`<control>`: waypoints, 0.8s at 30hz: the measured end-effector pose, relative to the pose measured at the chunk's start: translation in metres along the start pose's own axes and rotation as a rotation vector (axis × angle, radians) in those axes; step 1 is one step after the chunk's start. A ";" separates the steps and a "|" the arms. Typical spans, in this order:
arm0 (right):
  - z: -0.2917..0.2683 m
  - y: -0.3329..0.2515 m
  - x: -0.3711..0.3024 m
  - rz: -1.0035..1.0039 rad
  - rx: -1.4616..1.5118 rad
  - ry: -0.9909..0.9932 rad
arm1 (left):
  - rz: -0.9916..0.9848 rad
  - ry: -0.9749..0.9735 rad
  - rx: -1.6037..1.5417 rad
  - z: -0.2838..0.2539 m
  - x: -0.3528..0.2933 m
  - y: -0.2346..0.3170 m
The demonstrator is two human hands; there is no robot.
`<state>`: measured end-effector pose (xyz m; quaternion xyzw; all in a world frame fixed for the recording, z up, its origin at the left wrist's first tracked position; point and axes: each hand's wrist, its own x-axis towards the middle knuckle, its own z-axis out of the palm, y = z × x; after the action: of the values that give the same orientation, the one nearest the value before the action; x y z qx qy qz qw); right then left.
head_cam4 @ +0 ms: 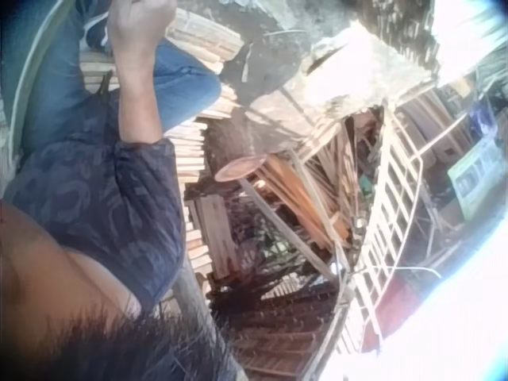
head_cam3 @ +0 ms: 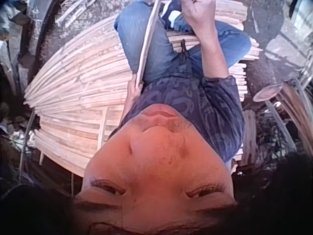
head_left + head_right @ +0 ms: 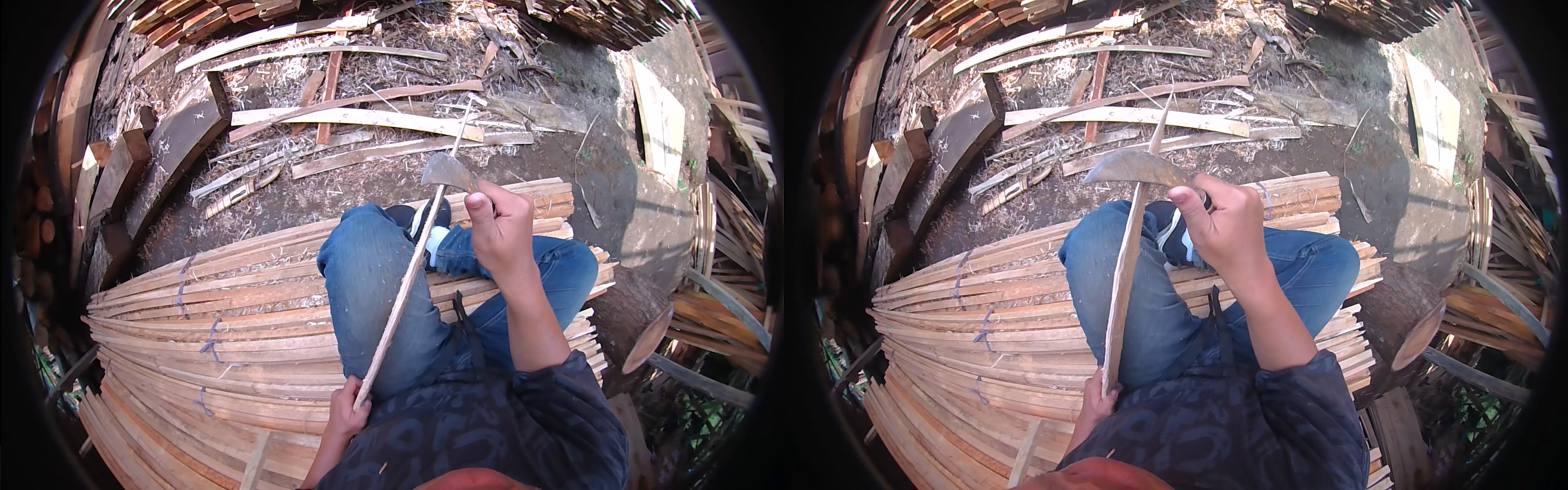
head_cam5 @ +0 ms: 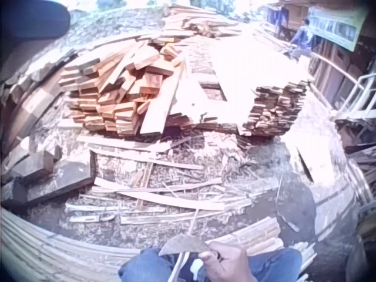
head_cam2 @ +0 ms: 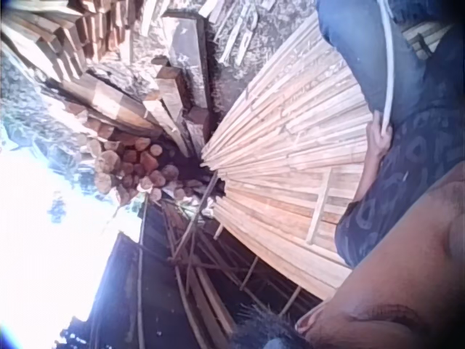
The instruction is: The person sits on the ground and uses a curved knife to shave thin strips from a long wooden plank held between their legs. They repeatedly draw the knife along the length of the wood to remove the outer layer, creating a pile of wood shavings.
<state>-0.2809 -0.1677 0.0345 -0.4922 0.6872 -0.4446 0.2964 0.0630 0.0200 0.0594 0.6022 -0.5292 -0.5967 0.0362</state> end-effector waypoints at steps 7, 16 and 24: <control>0.007 0.007 0.009 -0.092 -0.104 0.061 | 0.005 -0.012 -0.017 -0.003 0.001 0.003; 0.010 0.017 0.020 -0.179 -0.141 0.128 | 0.023 -0.022 -0.054 -0.001 0.003 -0.005; 0.013 0.024 0.040 -0.252 -0.204 0.223 | 0.051 -0.022 -0.105 0.002 0.007 -0.007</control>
<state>-0.2932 -0.2071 0.0083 -0.5496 0.6901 -0.4581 0.1092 0.0644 0.0196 0.0495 0.5792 -0.5126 -0.6291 0.0774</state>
